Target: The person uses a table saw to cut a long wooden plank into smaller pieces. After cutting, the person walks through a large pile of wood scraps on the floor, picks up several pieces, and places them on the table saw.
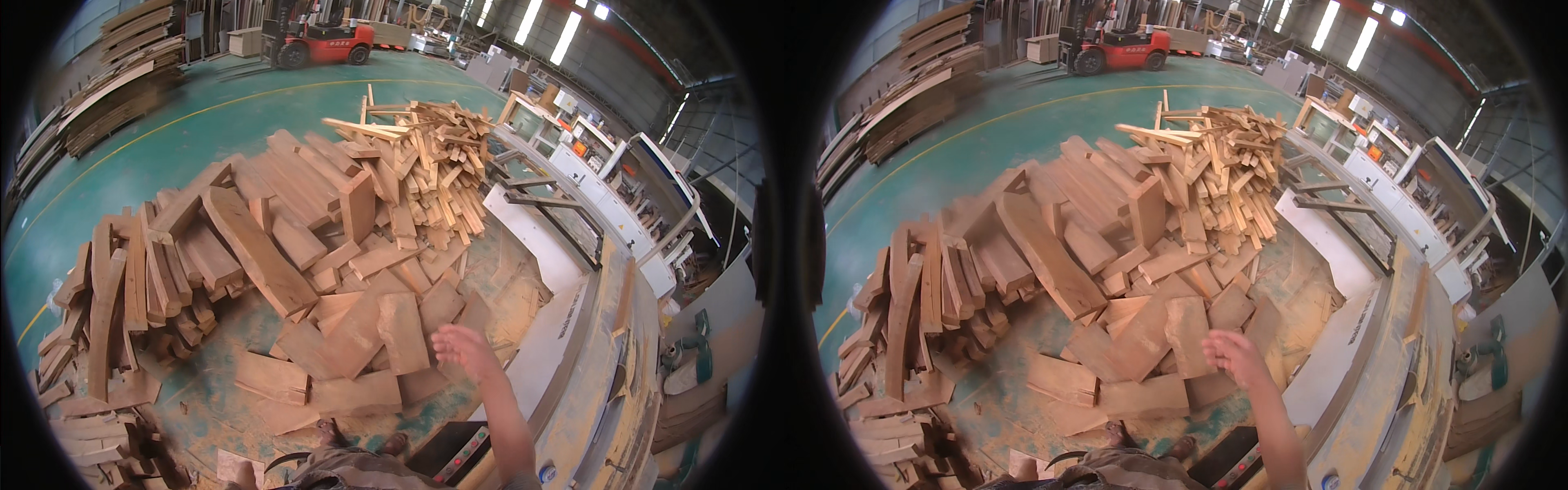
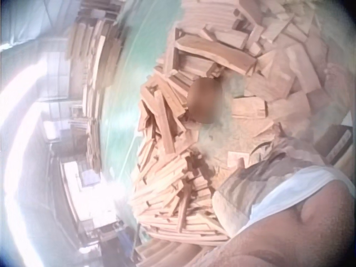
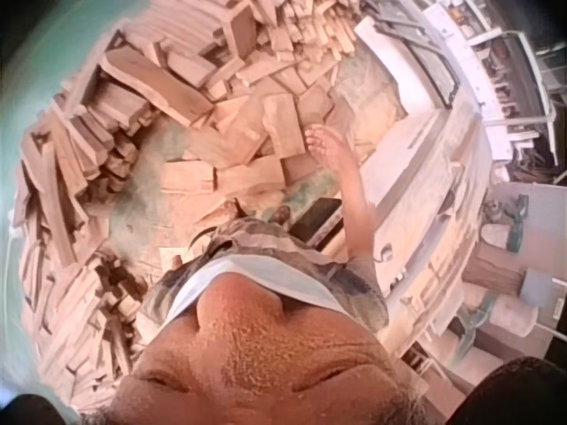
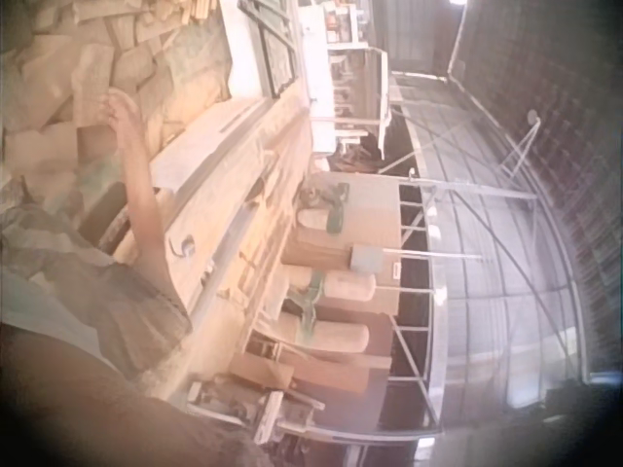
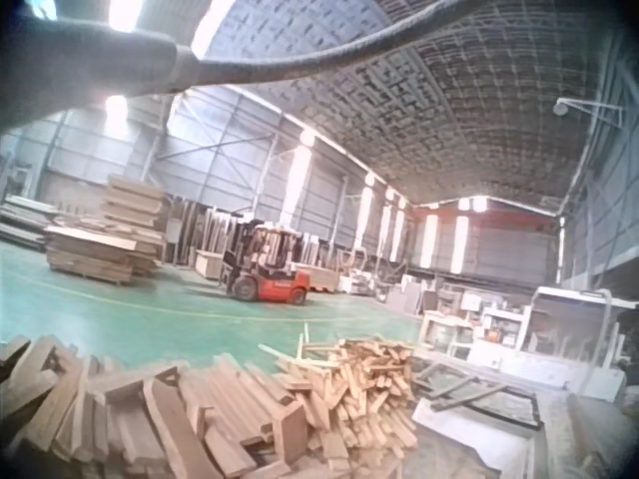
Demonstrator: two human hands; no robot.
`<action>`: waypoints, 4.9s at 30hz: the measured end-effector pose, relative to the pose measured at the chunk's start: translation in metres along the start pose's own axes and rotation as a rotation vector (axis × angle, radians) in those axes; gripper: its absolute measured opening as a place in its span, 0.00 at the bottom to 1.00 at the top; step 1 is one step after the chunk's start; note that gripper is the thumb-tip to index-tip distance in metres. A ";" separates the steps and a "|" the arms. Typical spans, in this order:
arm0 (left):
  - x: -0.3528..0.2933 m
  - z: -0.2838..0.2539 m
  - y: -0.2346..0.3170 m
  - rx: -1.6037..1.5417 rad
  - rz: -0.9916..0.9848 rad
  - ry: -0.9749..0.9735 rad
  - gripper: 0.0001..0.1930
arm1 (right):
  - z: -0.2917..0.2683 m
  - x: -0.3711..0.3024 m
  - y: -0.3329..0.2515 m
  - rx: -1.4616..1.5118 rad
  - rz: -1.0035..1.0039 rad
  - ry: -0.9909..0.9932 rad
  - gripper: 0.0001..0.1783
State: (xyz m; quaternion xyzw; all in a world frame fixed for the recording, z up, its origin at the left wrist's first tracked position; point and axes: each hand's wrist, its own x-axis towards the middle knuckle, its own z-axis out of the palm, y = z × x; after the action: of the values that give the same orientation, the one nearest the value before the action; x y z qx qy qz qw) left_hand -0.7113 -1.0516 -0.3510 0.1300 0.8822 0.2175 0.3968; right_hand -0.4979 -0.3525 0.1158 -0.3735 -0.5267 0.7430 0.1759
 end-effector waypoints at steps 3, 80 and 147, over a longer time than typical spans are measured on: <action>-0.017 -0.008 0.000 -0.245 -0.691 -0.024 0.29 | -0.045 -0.039 0.073 0.125 0.059 0.228 0.19; -0.142 0.819 1.344 0.089 1.574 -0.633 0.22 | -0.316 -0.347 0.316 0.274 1.271 2.541 0.31; -0.167 0.467 0.879 0.288 0.361 -1.584 0.32 | -0.116 -0.404 0.263 0.966 -0.098 2.136 0.24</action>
State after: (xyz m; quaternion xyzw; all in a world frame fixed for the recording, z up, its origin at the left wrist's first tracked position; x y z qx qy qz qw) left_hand -0.1994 -0.2219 -0.0909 0.4342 0.3258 0.0068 0.8398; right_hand -0.1110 -0.6422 0.0056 -0.6811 0.2113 0.1674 0.6807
